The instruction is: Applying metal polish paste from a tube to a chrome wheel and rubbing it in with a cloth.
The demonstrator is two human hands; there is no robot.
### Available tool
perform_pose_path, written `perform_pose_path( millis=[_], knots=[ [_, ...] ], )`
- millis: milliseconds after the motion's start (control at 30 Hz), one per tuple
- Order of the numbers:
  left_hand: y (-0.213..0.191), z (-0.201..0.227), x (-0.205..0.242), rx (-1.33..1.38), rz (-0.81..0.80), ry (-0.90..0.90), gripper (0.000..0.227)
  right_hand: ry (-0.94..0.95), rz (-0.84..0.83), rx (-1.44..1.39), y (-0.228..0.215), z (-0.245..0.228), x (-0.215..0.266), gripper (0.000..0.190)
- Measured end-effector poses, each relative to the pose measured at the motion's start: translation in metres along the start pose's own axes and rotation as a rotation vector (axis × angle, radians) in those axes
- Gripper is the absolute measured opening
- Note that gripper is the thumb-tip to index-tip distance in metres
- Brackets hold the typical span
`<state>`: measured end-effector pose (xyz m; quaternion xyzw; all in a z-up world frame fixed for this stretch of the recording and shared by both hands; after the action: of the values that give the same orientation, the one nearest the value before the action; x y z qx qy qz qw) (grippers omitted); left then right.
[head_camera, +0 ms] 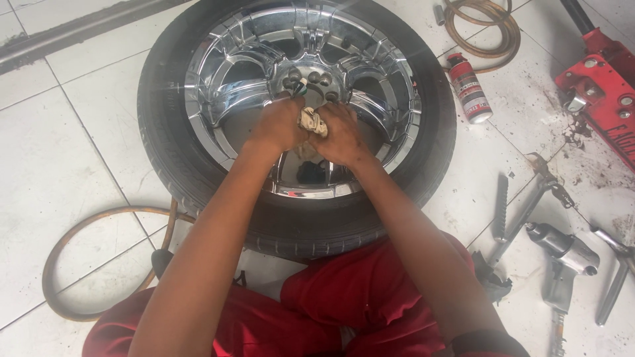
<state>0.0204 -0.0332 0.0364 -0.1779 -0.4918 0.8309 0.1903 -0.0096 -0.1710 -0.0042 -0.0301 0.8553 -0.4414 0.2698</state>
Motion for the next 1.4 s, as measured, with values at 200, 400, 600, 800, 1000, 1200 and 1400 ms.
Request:
perform_pose_path(
  millis=[200,400,600,800,1000,1200,1400],
  knots=[
    [0.011,-0.011,-0.006,-0.021,0.000,0.000,0.045,0.026,-0.013,0.005,0.002,0.002,-0.002,0.039],
    [0.006,-0.007,0.000,-0.021,0.022,0.023,0.043,0.046,0.002,0.023,0.004,0.002,-0.003,0.036],
    [-0.010,-0.028,0.021,0.188,0.043,0.147,0.049,0.021,0.003,-0.012,0.001,0.000,-0.002,0.035],
    [-0.027,-0.025,0.059,0.376,0.151,0.047,0.050,0.031,0.014,0.051,-0.002,-0.001,-0.003,0.035],
    [-0.033,-0.018,0.064,0.350,0.186,0.034,0.052,0.059,-0.015,0.041,0.000,-0.002,-0.004,0.039],
    [-0.035,-0.018,0.070,0.332,0.171,0.033,0.054,0.061,-0.032,-0.018,-0.007,-0.008,-0.008,0.038],
    [-0.035,-0.021,0.070,0.336,0.168,0.028,0.051,0.171,0.402,-0.471,-0.056,0.015,0.005,0.052]
  ],
)
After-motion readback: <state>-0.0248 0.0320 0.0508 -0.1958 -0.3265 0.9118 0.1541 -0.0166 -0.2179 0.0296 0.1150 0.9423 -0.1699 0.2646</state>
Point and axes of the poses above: each hand's wrist, its own x-axis away from the middle knuckle, its own y-axis out of the palm, z = x × y, the point moved 6 cm from there along -x, towards the middle knuckle, and after that the axes turned 5 degrees about -z, right-handed, at the moved point
